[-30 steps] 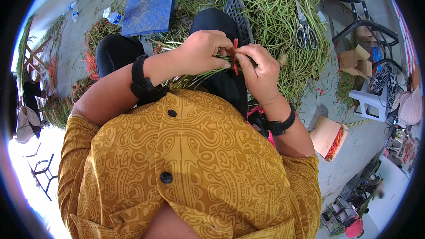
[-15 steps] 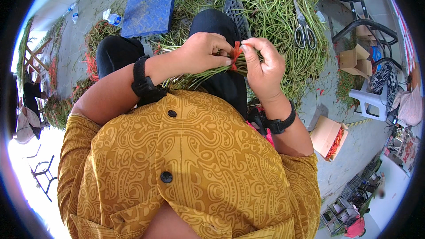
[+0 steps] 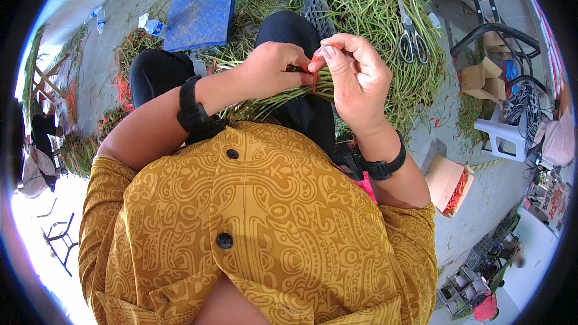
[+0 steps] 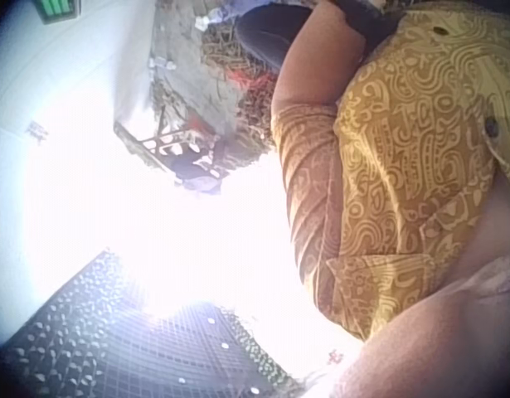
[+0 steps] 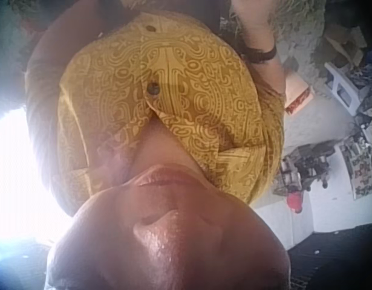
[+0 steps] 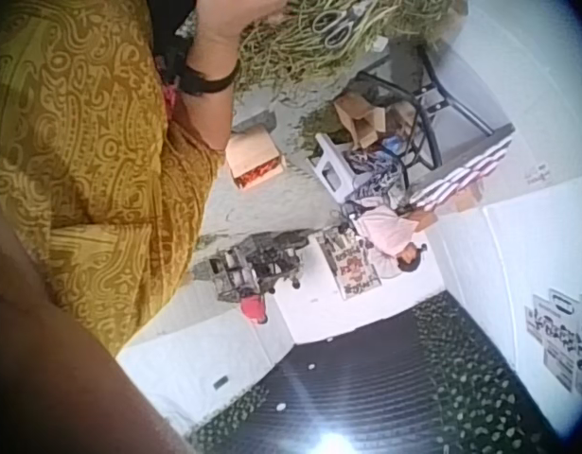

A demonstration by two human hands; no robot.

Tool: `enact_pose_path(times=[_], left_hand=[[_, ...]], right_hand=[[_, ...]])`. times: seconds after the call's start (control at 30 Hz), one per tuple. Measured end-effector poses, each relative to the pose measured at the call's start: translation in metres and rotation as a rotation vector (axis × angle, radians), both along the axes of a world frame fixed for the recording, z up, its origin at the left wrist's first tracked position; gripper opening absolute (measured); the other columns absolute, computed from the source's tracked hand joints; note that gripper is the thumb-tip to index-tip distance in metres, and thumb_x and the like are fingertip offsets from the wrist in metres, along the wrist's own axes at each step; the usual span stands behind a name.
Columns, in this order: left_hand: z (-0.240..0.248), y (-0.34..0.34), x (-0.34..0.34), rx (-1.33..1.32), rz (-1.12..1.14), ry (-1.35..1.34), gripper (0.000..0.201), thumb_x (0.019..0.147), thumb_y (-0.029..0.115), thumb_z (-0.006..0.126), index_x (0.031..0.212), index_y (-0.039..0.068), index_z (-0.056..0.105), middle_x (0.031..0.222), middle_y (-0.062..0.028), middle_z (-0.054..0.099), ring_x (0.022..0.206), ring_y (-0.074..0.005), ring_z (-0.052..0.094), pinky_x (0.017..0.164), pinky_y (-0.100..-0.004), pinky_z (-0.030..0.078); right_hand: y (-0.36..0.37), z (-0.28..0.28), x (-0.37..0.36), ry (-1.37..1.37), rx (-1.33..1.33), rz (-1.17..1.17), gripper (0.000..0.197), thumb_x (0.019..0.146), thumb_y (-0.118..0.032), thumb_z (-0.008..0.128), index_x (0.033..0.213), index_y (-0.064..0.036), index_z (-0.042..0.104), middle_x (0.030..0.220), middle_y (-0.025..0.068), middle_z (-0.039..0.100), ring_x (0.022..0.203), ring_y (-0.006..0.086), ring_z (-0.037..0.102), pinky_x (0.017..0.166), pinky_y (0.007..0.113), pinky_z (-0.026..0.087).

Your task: Bundling long green vegetable stems with red plastic strips.

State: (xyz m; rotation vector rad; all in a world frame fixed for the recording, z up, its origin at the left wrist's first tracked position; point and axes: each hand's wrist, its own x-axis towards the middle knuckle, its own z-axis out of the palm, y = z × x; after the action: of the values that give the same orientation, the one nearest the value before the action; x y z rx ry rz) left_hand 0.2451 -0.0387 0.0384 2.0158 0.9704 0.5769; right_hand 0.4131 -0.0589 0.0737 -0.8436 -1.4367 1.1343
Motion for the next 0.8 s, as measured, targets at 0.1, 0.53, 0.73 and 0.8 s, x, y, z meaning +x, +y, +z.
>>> enact_pose_path(times=[0.1, 0.53, 0.73, 0.8], left_hand=[[-0.004, 0.002, -0.005, 0.008, -0.003, -0.035, 0.017, 0.078, 0.019, 0.065, 0.088, 0.005, 0.067, 0.073, -0.0083, 0.057, 0.069, -0.0233, 0.058, 0.062, -0.0328, 0.045], [-0.008, 0.002, -0.013, 0.035, -0.192, -0.309, 0.016, 0.085, 0.017, 0.059, 0.092, 0.006, 0.067, 0.078, -0.0062, 0.059, 0.077, -0.0199, 0.056, 0.07, -0.0319, 0.043], [-0.002, -0.004, -0.008, 0.232, -0.234, -0.196, 0.01, 0.081, 0.015, 0.062, 0.079, 0.005, 0.064, 0.079, -0.0054, 0.059, 0.072, -0.0241, 0.052, 0.069, -0.0335, 0.042], [-0.001, -0.008, -0.006, 0.243, -0.245, -0.199, 0.01, 0.077, 0.012, 0.063, 0.072, 0.005, 0.059, 0.076, -0.0054, 0.057, 0.069, -0.0266, 0.05, 0.066, -0.0357, 0.042]], right_hand=[[0.006, -0.006, 0.006, 0.016, 0.02, -0.084, 0.01, 0.09, -0.007, 0.05, 0.094, 0.0014, 0.053, 0.08, 0.0091, 0.061, 0.071, 0.013, 0.059, 0.07, 0.026, 0.048], [0.043, -0.011, 0.015, 0.204, -0.469, 0.084, 0.011, 0.089, -0.014, 0.053, 0.093, -0.0044, 0.051, 0.063, -0.0019, 0.045, 0.05, 0.0047, 0.036, 0.054, 0.023, 0.04], [0.082, -0.03, -0.005, -0.067, -0.635, 0.217, 0.008, 0.087, -0.013, 0.054, 0.089, -0.0053, 0.053, 0.058, -0.0055, 0.039, 0.046, 0.0036, 0.032, 0.048, 0.021, 0.034], [0.087, -0.039, -0.011, -0.074, -0.637, 0.233, 0.006, 0.087, -0.011, 0.054, 0.086, -0.0052, 0.052, 0.056, -0.0062, 0.037, 0.045, 0.0033, 0.03, 0.043, 0.02, 0.03]])
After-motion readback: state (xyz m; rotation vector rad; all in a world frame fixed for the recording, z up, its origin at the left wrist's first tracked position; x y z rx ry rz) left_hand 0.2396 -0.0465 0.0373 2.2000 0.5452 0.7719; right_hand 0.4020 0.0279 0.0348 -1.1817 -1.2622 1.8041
